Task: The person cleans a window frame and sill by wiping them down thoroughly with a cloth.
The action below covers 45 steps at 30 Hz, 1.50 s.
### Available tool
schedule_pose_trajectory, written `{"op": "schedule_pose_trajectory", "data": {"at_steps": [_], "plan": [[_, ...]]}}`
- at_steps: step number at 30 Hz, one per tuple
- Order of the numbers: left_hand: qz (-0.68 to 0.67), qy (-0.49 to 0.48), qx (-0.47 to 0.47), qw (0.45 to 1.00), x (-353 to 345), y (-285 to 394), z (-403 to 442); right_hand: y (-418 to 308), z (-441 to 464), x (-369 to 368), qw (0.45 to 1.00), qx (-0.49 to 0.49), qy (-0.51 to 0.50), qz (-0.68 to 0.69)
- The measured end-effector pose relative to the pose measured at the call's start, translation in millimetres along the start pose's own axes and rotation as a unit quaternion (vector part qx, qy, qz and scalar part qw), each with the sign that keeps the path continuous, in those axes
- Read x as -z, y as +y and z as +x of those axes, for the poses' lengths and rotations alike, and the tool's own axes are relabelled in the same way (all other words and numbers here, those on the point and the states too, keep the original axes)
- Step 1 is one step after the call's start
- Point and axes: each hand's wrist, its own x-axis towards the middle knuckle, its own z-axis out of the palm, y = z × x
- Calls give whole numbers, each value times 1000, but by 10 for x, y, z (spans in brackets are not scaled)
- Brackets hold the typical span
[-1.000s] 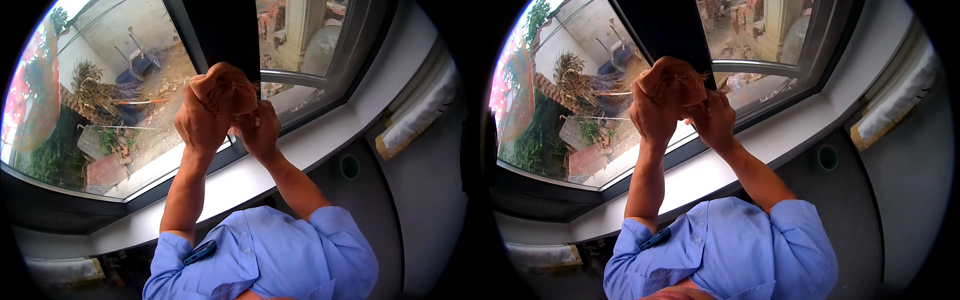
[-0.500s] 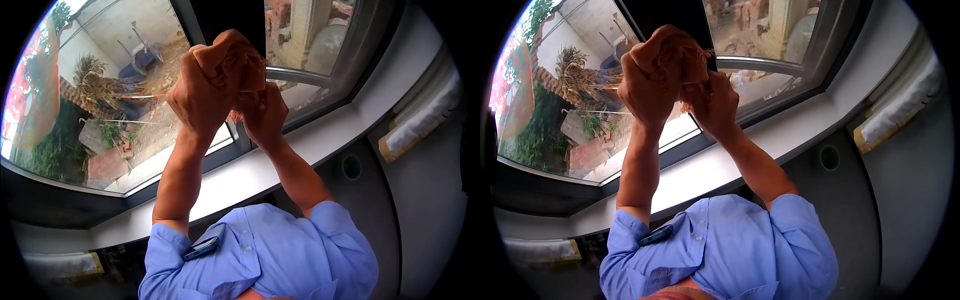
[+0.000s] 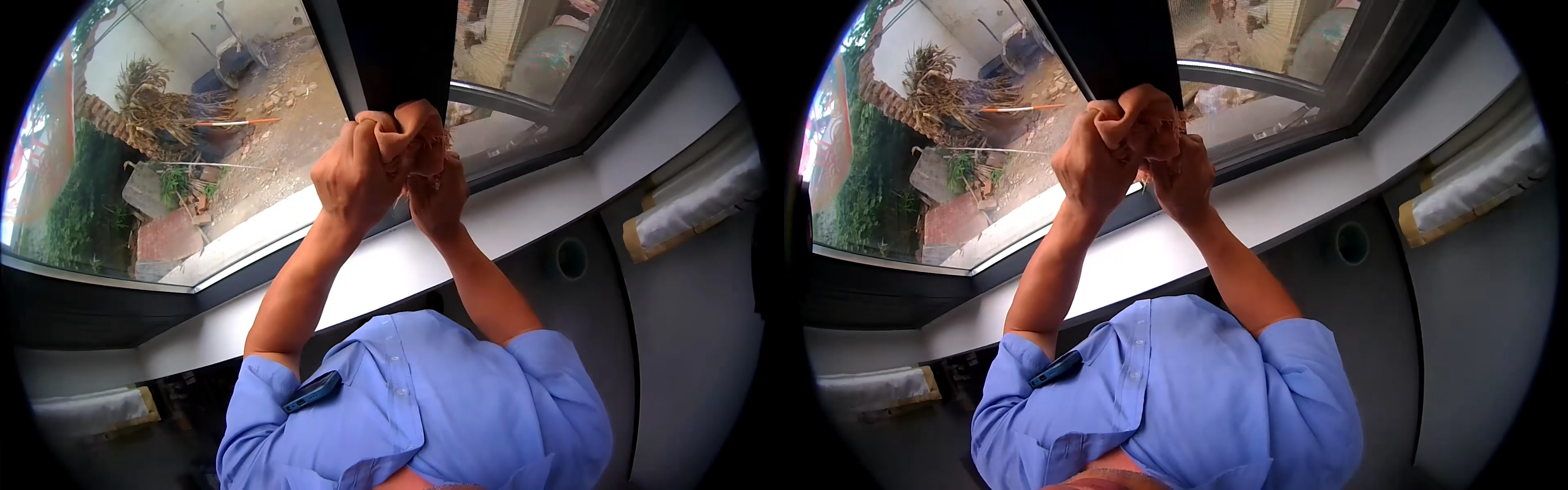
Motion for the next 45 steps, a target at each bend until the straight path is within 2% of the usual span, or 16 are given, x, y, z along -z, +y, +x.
{"op": "schedule_pose_trajectory", "data": {"at_steps": [1,5,7,9,11,13,15,20,25,29,31,35,39,41,43,45], "plan": [[-6,-26,30,999,-105,-54,-292,108,-192,24,995,-74,-51,29],[-50,-36,119,991,33,-65,-798,-186,-340,88,995,-75,-62,-3],[-89,-5,164,983,215,-93,-1000,-383,-277,72,992,10,-101,-71],[-89,25,172,981,427,-267,-1202,-428,-466,-36,987,-23,-145,-61],[-34,34,219,974,568,-456,-1460,-488,-478,-264,978,97,-176,-53],[5,32,273,961,640,-613,-1699,-408,-624,-502,974,109,-193,-48],[14,-107,437,893,675,-793,-1927,-244,-795,-709,950,110,-271,-108],[58,-99,479,870,804,-1049,-2308,-281,-1139,-1160,921,81,-358,-128],[138,-57,556,818,1546,-1515,-2678,-764,-1447,-1994,903,111,-408,-70],[234,6,584,777,2176,-1961,-2988,-1212,-1759,-2814,882,140,-449,7],[282,42,584,760,2486,-2181,-3078,-1367,-1972,-3243,884,162,-436,33],[353,52,591,723,2962,-2640,-3241,-1717,-2192,-3742,860,187,-474,-31],[309,-49,624,715,2966,-2769,-3267,-1750,-2141,-3686,855,175,-486,-41],[271,-75,629,725,2832,-2586,-3130,-1798,-1753,-3357,858,167,-486,24],[242,-96,607,751,2512,-2356,-3074,-1594,-1619,-2987,876,136,-462,24],[198,-108,586,778,2109,-2036,-2940,-1172,-1694,-2648,874,124,-460,-101]]}}
